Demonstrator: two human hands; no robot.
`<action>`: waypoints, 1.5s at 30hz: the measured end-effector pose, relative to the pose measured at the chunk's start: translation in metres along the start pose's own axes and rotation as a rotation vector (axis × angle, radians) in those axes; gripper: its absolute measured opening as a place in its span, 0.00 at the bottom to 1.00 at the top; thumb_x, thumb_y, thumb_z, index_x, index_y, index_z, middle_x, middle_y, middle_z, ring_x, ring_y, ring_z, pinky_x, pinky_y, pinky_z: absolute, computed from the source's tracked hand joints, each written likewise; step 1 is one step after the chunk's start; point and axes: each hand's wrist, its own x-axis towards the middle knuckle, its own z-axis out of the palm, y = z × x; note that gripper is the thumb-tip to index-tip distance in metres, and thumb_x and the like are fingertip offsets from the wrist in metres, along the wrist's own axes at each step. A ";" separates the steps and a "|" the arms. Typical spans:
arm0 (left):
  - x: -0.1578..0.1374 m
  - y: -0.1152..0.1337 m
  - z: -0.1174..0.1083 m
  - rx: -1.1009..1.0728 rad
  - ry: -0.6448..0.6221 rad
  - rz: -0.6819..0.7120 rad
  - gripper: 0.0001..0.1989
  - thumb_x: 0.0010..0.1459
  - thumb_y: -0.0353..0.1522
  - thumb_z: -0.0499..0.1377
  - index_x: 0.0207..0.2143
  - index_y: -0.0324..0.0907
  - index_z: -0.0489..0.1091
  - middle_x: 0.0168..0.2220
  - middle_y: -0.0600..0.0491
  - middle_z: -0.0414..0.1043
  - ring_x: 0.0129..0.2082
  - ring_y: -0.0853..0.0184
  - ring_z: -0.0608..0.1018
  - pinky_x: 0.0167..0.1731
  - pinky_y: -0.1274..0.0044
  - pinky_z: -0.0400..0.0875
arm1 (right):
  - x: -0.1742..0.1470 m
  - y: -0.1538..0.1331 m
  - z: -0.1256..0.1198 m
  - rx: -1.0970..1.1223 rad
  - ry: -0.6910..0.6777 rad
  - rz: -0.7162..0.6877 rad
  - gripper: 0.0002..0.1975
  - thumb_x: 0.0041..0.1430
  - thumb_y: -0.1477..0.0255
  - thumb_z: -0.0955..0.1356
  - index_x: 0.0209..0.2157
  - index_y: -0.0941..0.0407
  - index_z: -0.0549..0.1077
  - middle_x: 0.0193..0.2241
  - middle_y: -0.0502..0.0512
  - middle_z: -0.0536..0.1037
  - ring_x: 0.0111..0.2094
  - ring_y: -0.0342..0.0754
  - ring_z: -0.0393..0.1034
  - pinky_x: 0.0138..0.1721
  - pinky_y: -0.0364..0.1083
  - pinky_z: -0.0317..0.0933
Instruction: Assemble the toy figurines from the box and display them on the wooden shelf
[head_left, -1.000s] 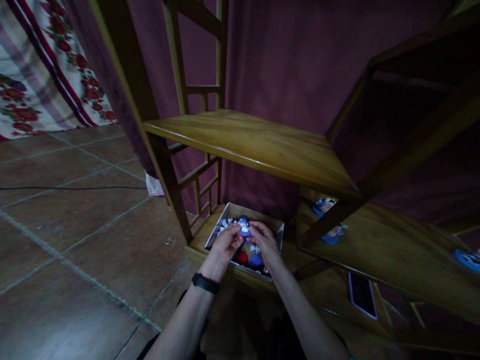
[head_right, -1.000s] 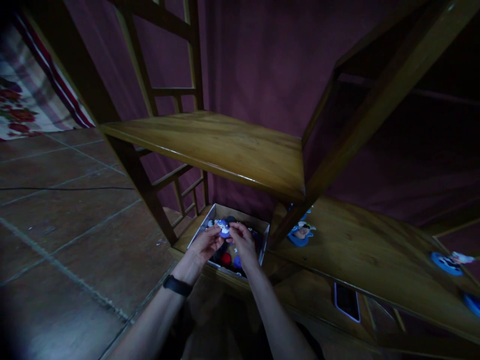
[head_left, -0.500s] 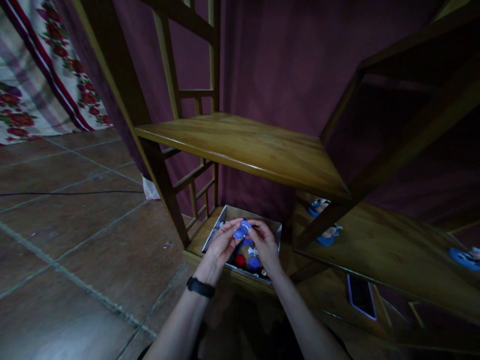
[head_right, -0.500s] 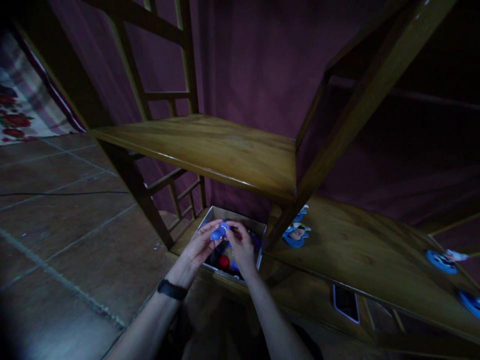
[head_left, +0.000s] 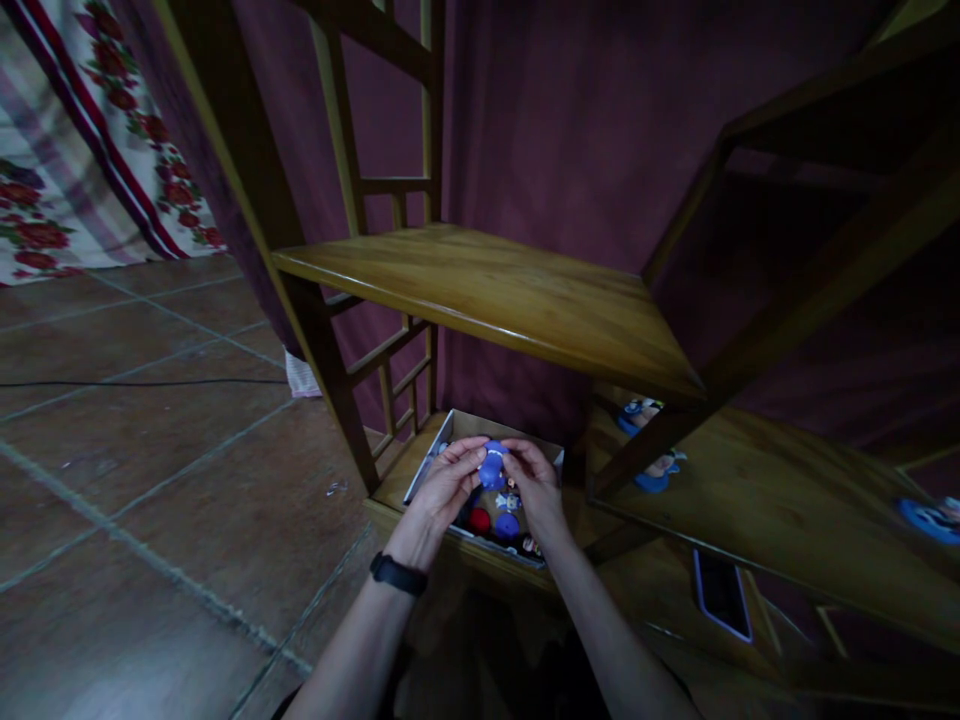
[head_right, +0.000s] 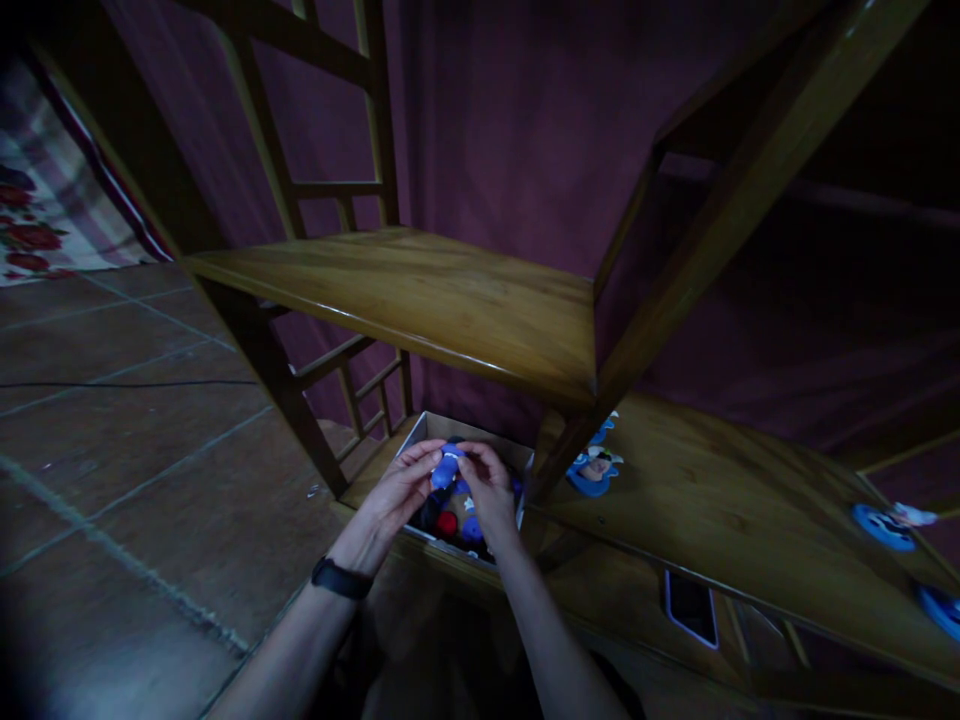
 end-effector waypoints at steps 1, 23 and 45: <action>0.000 0.000 -0.001 0.000 -0.012 -0.001 0.13 0.44 0.24 0.66 0.36 0.36 0.74 0.27 0.50 0.75 0.24 0.73 0.75 0.29 0.80 0.72 | 0.000 0.001 -0.001 -0.001 -0.003 -0.006 0.11 0.50 0.64 0.68 0.36 0.52 0.74 0.34 0.50 0.76 0.37 0.47 0.69 0.40 0.45 0.63; 0.004 -0.006 -0.008 -0.066 0.213 -0.179 0.03 0.50 0.21 0.61 0.28 0.35 0.71 0.22 0.54 0.70 0.17 0.77 0.72 0.19 0.86 0.70 | 0.001 0.024 -0.001 0.257 -0.019 0.348 0.16 0.43 0.64 0.73 0.35 0.55 0.74 0.37 0.54 0.78 0.35 0.47 0.73 0.35 0.46 0.69; -0.001 -0.020 0.005 -0.022 0.190 0.019 0.12 0.43 0.20 0.64 0.33 0.34 0.75 0.30 0.48 0.77 0.30 0.70 0.78 0.35 0.79 0.75 | 0.003 0.030 -0.004 -0.086 0.089 0.142 0.18 0.47 0.65 0.70 0.42 0.51 0.74 0.40 0.51 0.78 0.41 0.50 0.71 0.46 0.49 0.64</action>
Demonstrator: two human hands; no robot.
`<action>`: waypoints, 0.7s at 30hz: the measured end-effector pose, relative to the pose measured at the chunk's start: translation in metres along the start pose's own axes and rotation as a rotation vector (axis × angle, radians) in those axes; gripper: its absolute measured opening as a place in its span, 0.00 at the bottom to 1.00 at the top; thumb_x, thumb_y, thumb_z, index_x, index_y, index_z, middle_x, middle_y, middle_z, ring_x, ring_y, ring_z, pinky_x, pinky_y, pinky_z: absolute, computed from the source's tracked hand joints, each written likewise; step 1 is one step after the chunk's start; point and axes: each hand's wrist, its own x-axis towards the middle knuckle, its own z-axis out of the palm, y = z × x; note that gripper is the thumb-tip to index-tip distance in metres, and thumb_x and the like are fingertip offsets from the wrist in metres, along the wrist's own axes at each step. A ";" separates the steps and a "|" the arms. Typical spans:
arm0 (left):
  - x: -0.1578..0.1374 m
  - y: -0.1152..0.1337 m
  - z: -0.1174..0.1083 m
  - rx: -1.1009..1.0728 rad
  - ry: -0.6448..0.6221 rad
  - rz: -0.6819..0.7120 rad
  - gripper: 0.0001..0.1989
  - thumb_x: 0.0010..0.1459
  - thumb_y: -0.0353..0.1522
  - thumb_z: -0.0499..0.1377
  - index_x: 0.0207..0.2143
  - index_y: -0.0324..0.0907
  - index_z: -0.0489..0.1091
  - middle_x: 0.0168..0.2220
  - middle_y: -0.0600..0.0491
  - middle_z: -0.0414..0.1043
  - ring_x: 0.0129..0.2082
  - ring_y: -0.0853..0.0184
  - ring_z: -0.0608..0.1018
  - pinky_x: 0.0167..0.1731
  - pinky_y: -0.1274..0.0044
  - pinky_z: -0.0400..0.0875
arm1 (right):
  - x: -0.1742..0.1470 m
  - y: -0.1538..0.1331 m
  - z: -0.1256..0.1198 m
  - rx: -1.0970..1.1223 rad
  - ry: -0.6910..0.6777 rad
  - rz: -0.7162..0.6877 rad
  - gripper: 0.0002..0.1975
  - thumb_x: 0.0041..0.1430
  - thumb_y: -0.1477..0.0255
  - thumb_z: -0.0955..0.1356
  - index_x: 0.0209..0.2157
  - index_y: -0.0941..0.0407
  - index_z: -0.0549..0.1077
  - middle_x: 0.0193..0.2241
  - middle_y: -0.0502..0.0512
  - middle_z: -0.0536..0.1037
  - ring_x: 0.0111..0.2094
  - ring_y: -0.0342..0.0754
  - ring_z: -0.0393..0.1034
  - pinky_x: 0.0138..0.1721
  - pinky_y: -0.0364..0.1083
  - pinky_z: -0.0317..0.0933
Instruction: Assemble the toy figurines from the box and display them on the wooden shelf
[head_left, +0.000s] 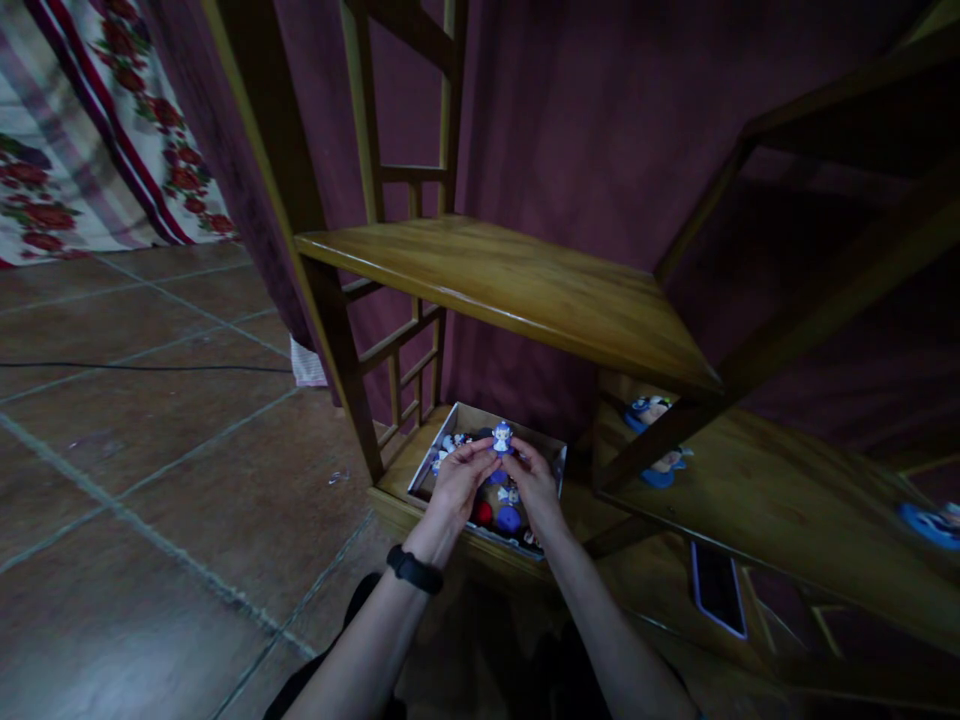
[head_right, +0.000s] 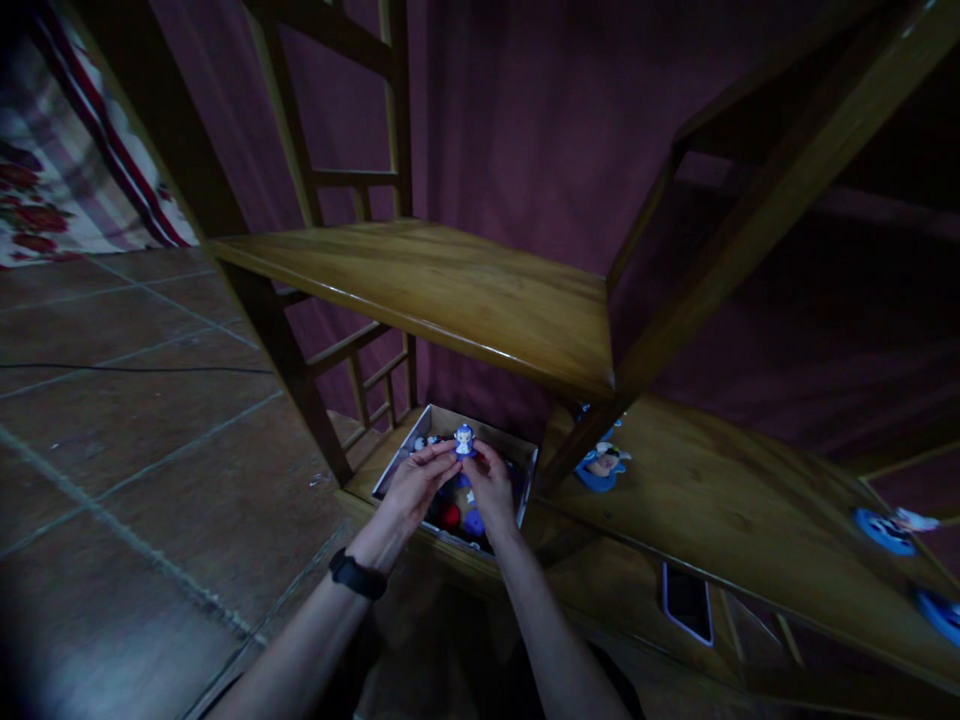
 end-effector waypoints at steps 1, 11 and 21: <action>0.000 -0.002 0.000 0.015 0.000 0.025 0.13 0.42 0.20 0.65 0.33 0.34 0.75 0.29 0.49 0.77 0.29 0.70 0.78 0.35 0.79 0.74 | 0.000 0.000 0.000 0.002 -0.001 0.001 0.19 0.46 0.66 0.70 0.43 0.51 0.74 0.40 0.51 0.78 0.41 0.50 0.71 0.46 0.50 0.64; 0.004 -0.012 -0.003 0.134 0.041 0.156 0.13 0.40 0.24 0.68 0.33 0.35 0.77 0.28 0.49 0.77 0.27 0.71 0.77 0.32 0.80 0.72 | -0.003 0.002 0.008 -0.001 0.059 -0.039 0.16 0.46 0.67 0.70 0.40 0.53 0.75 0.40 0.52 0.79 0.41 0.50 0.72 0.46 0.50 0.64; 0.008 -0.018 -0.002 0.171 0.091 0.187 0.15 0.36 0.29 0.69 0.30 0.36 0.76 0.27 0.52 0.76 0.25 0.72 0.74 0.32 0.77 0.71 | -0.002 0.016 0.011 -0.035 0.155 -0.066 0.18 0.46 0.66 0.70 0.40 0.57 0.75 0.42 0.56 0.78 0.43 0.51 0.71 0.47 0.50 0.63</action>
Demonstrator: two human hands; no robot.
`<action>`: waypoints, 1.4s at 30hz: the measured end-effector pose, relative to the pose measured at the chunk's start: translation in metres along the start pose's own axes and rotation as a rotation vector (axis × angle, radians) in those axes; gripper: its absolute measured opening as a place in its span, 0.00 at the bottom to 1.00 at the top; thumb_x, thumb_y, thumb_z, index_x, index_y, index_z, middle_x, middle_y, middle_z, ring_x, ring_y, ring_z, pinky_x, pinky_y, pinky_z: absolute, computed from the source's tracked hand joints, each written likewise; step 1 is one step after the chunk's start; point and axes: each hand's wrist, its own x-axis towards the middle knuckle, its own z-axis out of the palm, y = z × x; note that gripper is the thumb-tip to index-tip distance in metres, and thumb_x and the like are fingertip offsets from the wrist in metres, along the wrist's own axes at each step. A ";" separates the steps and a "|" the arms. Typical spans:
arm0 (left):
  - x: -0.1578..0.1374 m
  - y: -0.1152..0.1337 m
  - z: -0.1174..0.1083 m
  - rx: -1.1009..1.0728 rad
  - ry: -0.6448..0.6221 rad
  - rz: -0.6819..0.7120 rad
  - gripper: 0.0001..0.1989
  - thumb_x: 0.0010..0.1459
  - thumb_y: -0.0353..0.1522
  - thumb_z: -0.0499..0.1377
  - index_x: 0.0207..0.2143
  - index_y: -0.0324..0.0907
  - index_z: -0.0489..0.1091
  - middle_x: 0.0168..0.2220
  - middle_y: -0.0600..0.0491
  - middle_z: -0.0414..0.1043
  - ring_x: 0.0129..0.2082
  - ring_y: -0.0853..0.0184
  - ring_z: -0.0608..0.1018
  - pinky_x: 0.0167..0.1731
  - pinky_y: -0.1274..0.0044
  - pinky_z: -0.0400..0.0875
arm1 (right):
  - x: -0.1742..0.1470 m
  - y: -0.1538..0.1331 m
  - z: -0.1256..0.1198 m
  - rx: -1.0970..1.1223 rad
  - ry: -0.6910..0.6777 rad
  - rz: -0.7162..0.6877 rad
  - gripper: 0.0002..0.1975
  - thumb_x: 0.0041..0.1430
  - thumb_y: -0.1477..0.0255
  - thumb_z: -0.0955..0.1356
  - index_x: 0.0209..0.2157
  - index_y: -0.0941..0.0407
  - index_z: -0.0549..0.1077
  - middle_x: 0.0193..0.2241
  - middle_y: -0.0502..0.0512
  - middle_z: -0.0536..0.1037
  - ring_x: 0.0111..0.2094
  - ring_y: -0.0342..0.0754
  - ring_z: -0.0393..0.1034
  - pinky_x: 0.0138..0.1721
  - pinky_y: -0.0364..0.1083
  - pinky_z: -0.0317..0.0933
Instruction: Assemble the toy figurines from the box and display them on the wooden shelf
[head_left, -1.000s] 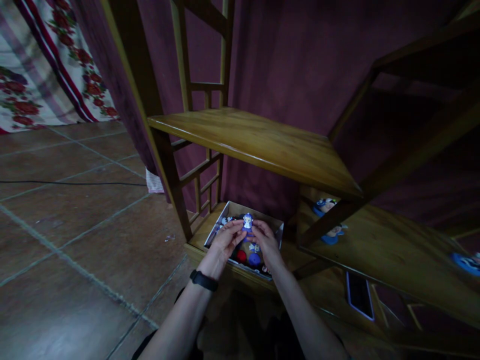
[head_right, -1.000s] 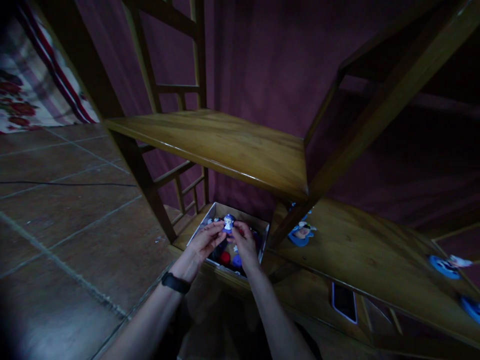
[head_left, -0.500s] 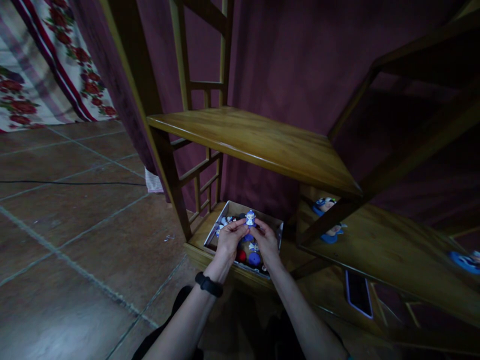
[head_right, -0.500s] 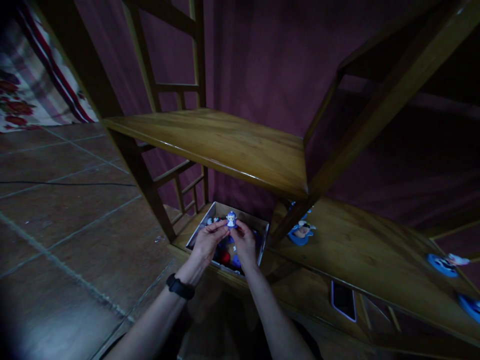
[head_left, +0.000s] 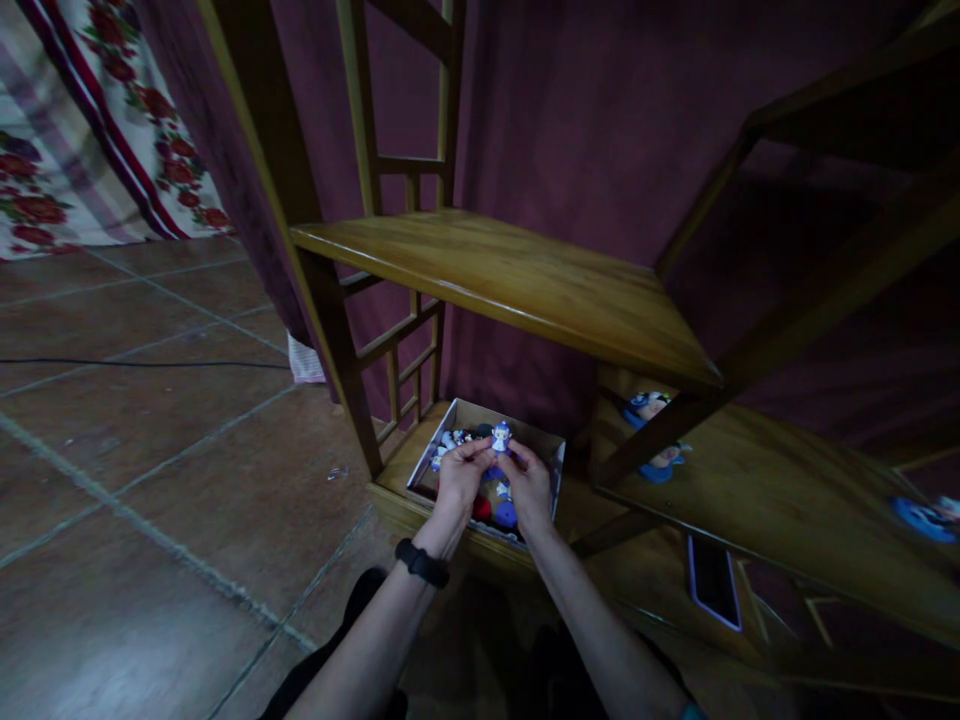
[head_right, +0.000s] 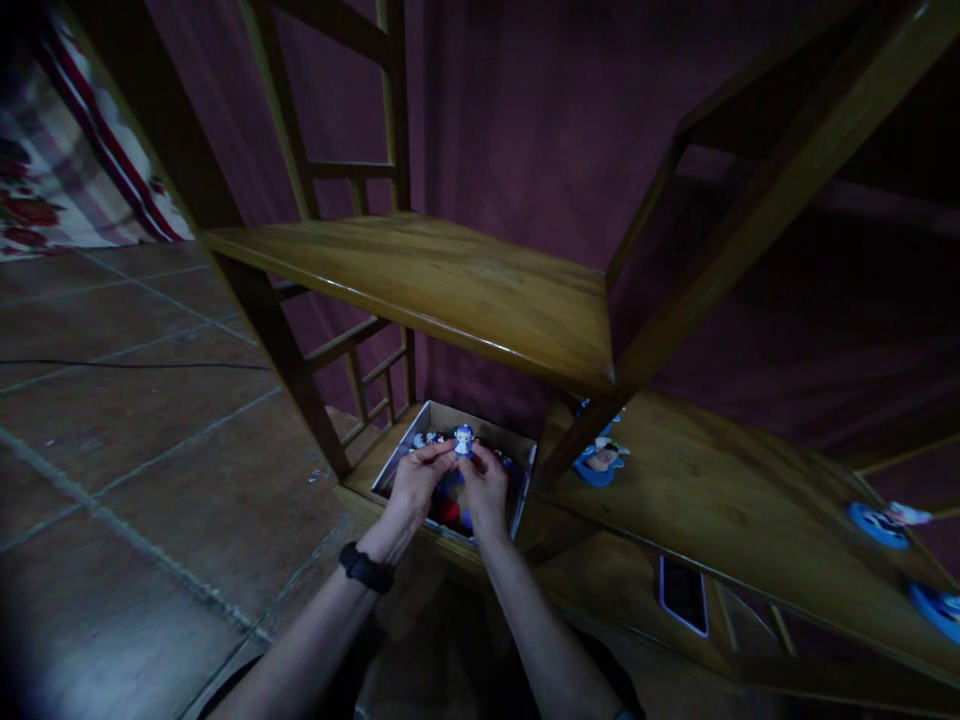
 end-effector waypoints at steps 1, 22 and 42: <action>0.000 0.000 0.000 0.004 -0.009 0.011 0.15 0.36 0.30 0.69 0.30 0.36 0.75 0.27 0.52 0.75 0.25 0.72 0.74 0.32 0.76 0.70 | 0.000 -0.001 0.001 0.011 -0.002 0.003 0.18 0.45 0.66 0.70 0.40 0.57 0.75 0.42 0.56 0.78 0.43 0.51 0.71 0.47 0.50 0.63; -0.003 0.005 0.004 0.138 -0.008 0.375 0.19 0.42 0.26 0.63 0.40 0.39 0.69 0.31 0.52 0.72 0.32 0.70 0.74 0.40 0.74 0.68 | -0.002 -0.014 0.005 0.018 -0.204 -0.144 0.21 0.53 0.68 0.65 0.51 0.53 0.65 0.48 0.55 0.73 0.48 0.49 0.69 0.51 0.50 0.62; -0.014 0.007 0.011 0.292 0.114 0.496 0.09 0.44 0.26 0.60 0.31 0.40 0.68 0.31 0.53 0.70 0.31 0.70 0.72 0.36 0.76 0.67 | -0.010 -0.029 0.006 -0.341 -0.031 -0.196 0.16 0.53 0.66 0.64 0.45 0.53 0.68 0.38 0.53 0.77 0.37 0.48 0.71 0.39 0.46 0.65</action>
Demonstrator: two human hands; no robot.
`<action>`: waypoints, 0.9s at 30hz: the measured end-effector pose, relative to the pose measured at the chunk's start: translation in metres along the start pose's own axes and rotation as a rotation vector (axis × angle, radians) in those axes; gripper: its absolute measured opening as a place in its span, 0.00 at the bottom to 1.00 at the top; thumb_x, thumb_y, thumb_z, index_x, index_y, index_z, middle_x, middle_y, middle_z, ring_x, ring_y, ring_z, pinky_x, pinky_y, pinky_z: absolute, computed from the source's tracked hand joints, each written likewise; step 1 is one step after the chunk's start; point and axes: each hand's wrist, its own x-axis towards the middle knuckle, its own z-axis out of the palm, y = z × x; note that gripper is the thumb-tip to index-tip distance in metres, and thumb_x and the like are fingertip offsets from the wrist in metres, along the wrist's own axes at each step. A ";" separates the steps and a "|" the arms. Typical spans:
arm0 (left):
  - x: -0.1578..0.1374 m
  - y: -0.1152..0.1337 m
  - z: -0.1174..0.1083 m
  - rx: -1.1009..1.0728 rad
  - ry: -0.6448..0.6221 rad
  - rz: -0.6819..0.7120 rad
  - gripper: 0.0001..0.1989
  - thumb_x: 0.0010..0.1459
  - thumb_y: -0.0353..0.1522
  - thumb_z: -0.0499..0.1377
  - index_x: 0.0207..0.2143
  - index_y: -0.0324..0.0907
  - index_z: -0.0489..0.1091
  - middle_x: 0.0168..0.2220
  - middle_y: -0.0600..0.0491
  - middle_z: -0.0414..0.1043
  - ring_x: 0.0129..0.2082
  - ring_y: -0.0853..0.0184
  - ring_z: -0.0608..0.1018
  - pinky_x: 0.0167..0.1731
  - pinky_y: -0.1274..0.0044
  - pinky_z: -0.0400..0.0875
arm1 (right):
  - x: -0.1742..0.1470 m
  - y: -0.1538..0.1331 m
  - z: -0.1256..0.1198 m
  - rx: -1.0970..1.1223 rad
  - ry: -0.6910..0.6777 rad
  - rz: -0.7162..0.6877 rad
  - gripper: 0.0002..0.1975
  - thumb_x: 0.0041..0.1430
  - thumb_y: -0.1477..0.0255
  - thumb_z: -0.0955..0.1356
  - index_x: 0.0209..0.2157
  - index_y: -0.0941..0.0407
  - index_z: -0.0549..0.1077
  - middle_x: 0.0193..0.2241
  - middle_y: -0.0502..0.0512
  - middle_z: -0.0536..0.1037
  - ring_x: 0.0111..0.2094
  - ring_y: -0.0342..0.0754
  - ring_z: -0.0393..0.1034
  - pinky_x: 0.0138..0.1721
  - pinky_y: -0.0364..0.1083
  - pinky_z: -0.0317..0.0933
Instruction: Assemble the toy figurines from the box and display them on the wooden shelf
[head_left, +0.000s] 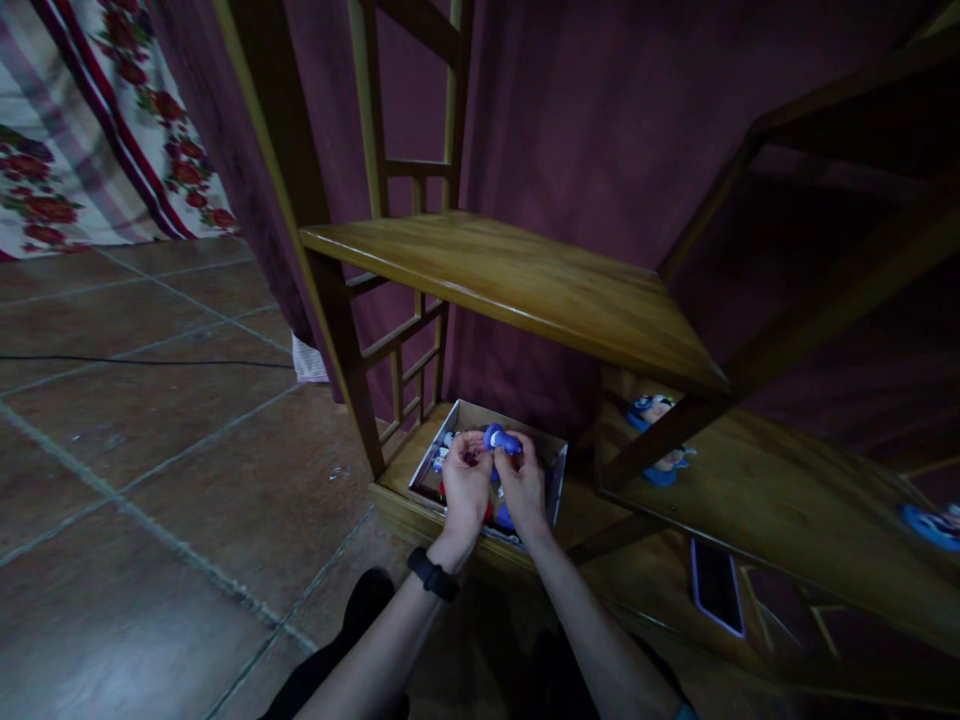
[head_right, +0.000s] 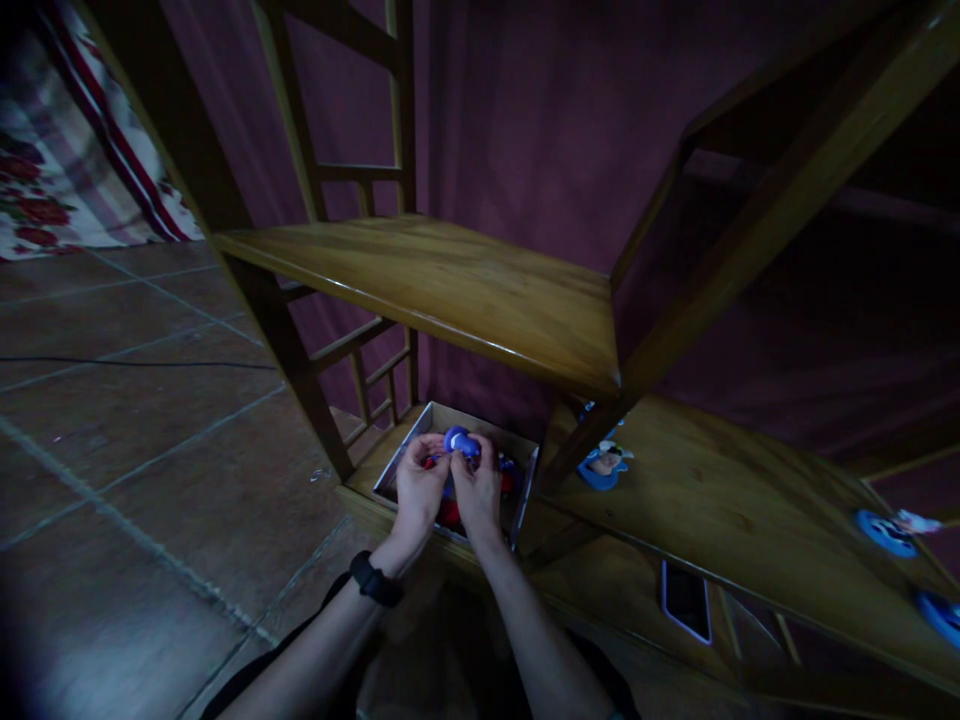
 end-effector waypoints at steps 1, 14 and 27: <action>-0.001 0.002 0.000 0.001 0.002 -0.005 0.09 0.44 0.26 0.60 0.32 0.40 0.68 0.31 0.53 0.70 0.31 0.70 0.72 0.36 0.76 0.67 | 0.000 0.001 0.001 0.009 -0.003 0.002 0.16 0.52 0.66 0.65 0.45 0.53 0.68 0.38 0.52 0.77 0.38 0.48 0.71 0.39 0.46 0.65; 0.000 -0.004 -0.002 -0.115 -0.040 -0.084 0.08 0.44 0.28 0.61 0.30 0.40 0.69 0.31 0.53 0.72 0.32 0.68 0.74 0.39 0.74 0.68 | 0.003 0.009 0.002 0.053 -0.012 0.014 0.15 0.52 0.65 0.65 0.43 0.52 0.69 0.35 0.51 0.77 0.34 0.48 0.71 0.37 0.45 0.64; -0.003 -0.005 0.000 -0.096 -0.051 -0.072 0.06 0.43 0.29 0.62 0.28 0.40 0.71 0.31 0.53 0.73 0.33 0.67 0.74 0.39 0.74 0.67 | 0.003 0.006 -0.002 0.107 0.022 0.011 0.15 0.51 0.67 0.66 0.42 0.53 0.70 0.37 0.52 0.77 0.36 0.48 0.71 0.39 0.46 0.64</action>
